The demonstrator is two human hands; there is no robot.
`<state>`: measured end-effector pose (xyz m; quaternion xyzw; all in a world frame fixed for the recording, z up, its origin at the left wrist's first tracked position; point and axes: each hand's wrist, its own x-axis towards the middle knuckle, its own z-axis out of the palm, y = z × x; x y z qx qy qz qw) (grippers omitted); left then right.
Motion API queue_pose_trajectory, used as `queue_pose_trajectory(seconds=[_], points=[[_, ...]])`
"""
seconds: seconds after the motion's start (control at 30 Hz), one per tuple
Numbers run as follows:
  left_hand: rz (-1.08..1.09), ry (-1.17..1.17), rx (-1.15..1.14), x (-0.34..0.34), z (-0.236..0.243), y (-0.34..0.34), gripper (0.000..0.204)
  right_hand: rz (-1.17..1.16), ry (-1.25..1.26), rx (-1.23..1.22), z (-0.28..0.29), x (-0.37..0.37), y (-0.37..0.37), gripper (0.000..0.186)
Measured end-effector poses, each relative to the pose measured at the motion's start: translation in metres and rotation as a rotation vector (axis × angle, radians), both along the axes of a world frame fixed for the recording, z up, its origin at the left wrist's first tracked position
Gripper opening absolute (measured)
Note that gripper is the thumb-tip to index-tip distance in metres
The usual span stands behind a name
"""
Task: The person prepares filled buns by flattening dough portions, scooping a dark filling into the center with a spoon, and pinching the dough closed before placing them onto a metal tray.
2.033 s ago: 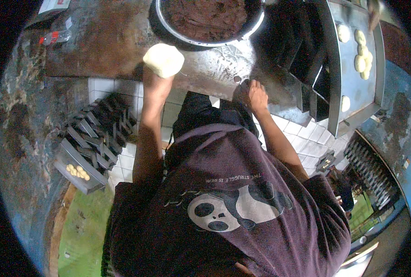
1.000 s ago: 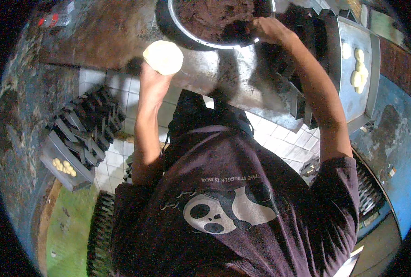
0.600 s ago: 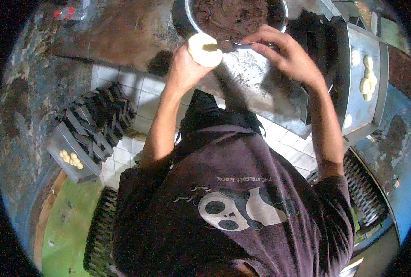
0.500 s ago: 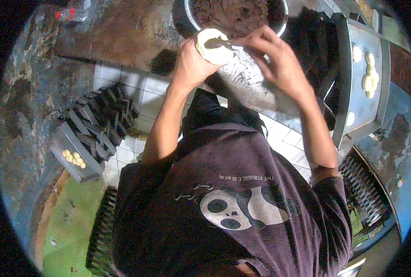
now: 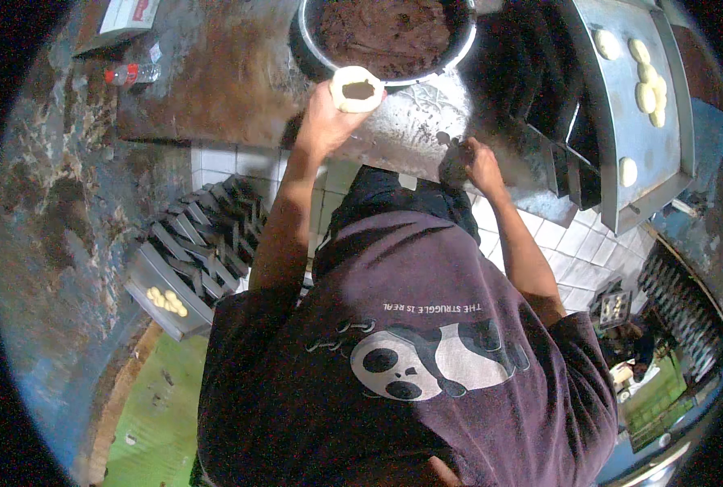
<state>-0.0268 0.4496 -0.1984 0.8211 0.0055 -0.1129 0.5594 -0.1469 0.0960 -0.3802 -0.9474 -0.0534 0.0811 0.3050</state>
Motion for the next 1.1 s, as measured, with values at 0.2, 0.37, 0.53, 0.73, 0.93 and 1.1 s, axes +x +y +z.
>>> queue_pose_trajectory(seconds=[0.2,0.37,0.53,0.73,0.93,1.1], points=[[-0.447,0.029,0.003,0.011,0.025,-0.028,0.036,0.179,0.070,0.549,0.218,0.097,0.084,0.078],[-0.638,0.039,-0.031,0.021,0.045,-0.044,0.037,0.337,-0.064,0.490,0.272,0.116,0.091,0.065],[-0.635,0.052,-0.254,0.016,0.063,-0.044,0.050,0.127,0.012,0.715,0.269,0.109,0.081,0.027],[-0.250,0.342,-0.615,-0.007,0.081,-0.051,0.030,0.170,-0.017,0.661,0.310,0.104,0.080,0.058],[-0.296,0.363,-0.589,-0.005,0.087,-0.057,0.024,0.528,-0.364,0.311,0.327,0.123,0.091,0.060],[-0.094,0.626,-1.021,0.001,0.108,-0.055,0.033,0.222,-0.240,0.588,0.311,0.126,0.093,0.030]])
